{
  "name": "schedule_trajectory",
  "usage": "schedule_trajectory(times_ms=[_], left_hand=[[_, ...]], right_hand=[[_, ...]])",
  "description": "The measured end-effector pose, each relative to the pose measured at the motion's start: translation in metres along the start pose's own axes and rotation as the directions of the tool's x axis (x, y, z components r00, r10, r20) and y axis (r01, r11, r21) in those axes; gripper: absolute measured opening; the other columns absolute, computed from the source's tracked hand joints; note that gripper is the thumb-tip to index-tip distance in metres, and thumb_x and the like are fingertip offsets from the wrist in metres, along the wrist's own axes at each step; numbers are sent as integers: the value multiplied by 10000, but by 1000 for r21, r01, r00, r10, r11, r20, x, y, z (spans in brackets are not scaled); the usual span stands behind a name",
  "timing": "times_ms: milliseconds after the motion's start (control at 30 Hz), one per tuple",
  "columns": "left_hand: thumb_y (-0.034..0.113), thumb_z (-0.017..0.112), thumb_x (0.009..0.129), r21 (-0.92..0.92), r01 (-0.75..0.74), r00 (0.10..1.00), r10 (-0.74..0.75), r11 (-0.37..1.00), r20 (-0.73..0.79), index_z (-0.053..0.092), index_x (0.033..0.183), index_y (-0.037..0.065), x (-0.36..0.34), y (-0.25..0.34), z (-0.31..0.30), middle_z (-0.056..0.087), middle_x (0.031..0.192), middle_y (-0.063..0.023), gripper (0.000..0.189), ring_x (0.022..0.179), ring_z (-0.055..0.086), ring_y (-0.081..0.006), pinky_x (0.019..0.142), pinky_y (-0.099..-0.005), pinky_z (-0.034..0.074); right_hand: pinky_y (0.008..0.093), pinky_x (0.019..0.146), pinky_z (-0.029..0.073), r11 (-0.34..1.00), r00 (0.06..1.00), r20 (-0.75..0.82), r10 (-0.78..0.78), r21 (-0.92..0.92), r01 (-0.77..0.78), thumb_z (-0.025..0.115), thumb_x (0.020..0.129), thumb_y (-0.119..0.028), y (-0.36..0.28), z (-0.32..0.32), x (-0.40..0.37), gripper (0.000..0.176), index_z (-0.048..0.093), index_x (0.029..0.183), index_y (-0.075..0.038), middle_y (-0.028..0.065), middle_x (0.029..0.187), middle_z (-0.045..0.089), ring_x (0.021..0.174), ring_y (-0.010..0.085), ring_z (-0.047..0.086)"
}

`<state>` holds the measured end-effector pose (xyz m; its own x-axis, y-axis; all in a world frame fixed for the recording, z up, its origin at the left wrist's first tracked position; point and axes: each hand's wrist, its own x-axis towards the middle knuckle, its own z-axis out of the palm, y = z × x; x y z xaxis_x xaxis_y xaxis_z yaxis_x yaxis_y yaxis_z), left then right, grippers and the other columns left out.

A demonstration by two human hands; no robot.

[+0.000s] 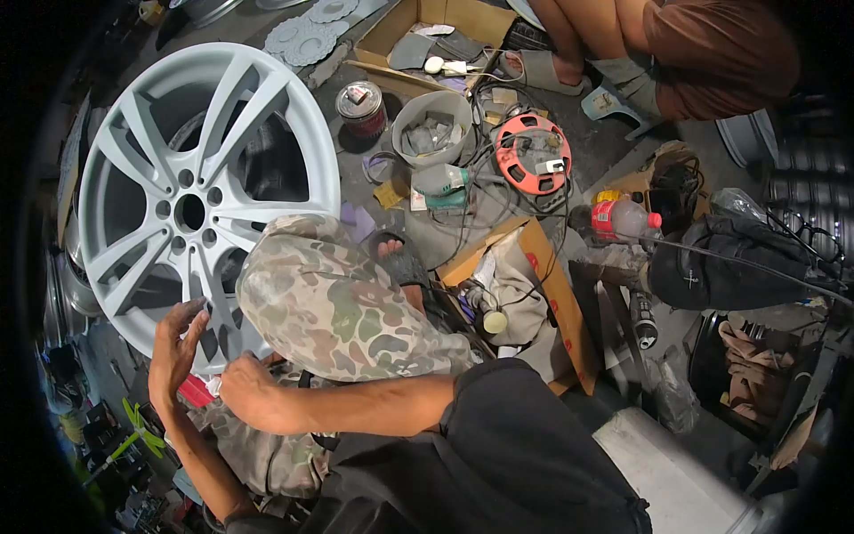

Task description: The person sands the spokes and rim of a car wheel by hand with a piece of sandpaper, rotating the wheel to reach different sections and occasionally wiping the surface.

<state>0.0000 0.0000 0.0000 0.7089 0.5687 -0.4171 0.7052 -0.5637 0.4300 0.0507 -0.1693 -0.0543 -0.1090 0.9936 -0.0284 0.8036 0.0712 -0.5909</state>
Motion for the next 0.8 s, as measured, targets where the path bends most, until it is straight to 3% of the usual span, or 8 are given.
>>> schedule_trajectory(times_ms=[67,167,433,600,800], left_hand=[[236,695,1001,25,-65,997,66,998,-42,700,1223,-33,-2,-3,0,715,1026,-196,348,889,673,-281,812,-375,531],[232,686,1004,9,-12,999,12,1000,-37,702,1217,-38,-3,8,2,715,1010,-187,345,860,657,-263,783,-381,525],[257,681,1009,14,-41,998,41,999,-45,706,1206,-44,-6,2,0,722,1024,-196,361,887,666,-266,798,-391,527],[272,685,1007,-24,39,999,-40,999,-30,706,1200,-46,-9,10,-5,728,1058,-204,372,979,684,-283,837,-391,536],[269,686,1007,-24,64,996,-65,998,-64,697,1198,-63,-14,10,-6,730,1054,-199,383,949,685,-280,842,-388,533]], right_hand=[[361,783,405,999,998,-56,17,42,-15,731,774,-192,-1,1,-1,110,768,829,-104,63,812,685,821,207,666],[362,770,406,1000,990,-139,-21,12,23,723,785,-192,3,5,-5,97,765,812,-109,63,797,684,814,204,667],[370,798,438,1000,992,-123,17,21,-14,731,775,-194,0,9,-1,131,779,825,-83,81,786,698,805,215,680],[370,804,451,1000,996,-86,23,9,-22,742,763,-194,-1,12,1,132,780,816,-79,84,784,705,798,218,688],[373,802,461,998,996,-92,-6,-66,0,733,773,-192,-1,12,-3,134,779,815,-73,83,760,702,787,226,693]])
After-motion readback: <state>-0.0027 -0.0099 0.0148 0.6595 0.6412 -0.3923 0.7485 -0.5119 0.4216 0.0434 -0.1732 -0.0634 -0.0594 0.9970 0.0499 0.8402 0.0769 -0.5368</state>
